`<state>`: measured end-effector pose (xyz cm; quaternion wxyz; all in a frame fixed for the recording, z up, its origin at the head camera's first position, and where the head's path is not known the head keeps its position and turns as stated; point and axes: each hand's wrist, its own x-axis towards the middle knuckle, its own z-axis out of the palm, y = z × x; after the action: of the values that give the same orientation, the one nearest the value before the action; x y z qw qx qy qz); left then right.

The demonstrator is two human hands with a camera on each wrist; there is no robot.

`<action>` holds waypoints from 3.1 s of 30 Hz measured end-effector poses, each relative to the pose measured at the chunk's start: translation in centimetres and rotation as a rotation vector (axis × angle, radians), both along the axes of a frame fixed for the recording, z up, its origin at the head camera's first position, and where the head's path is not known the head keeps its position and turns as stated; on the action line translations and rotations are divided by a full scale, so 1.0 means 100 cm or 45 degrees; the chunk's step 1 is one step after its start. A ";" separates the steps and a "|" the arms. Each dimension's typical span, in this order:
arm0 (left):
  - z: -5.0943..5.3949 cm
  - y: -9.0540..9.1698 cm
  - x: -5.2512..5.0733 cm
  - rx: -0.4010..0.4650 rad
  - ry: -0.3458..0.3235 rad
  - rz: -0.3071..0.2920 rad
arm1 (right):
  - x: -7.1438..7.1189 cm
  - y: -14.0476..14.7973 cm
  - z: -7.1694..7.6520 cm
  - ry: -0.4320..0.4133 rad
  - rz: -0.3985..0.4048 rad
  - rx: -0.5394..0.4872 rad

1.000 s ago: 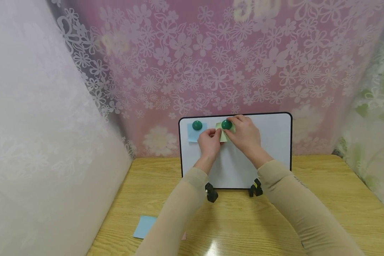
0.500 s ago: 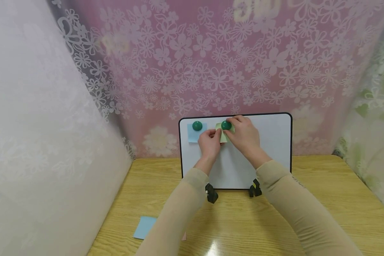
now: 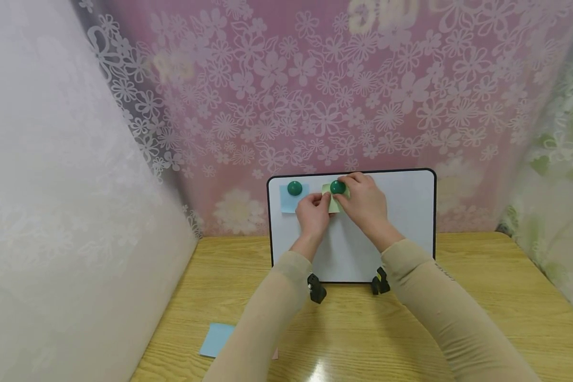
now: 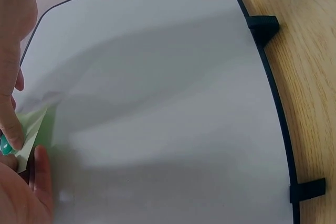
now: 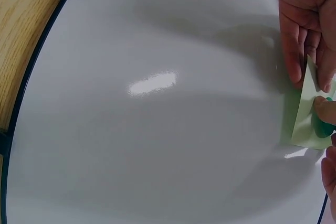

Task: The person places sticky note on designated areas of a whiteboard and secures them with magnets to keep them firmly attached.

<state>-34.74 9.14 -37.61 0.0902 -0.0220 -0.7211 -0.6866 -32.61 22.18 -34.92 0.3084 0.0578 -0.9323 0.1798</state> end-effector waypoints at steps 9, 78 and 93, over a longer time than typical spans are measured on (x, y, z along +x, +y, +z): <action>0.002 0.001 -0.001 -0.007 -0.001 0.020 | -0.002 -0.001 0.000 -0.024 -0.005 0.006; -0.063 -0.031 0.057 -0.148 -0.167 -0.307 | 0.056 0.045 -0.065 0.076 0.203 -0.085; -0.088 -0.049 0.074 -0.280 -0.111 -0.482 | 0.071 0.054 -0.085 -0.014 0.308 -0.106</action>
<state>-27.39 4.21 -46.38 -0.0747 -0.1370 -0.7777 -0.6089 -25.53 27.57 -43.46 0.2816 0.1559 -0.9120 0.2545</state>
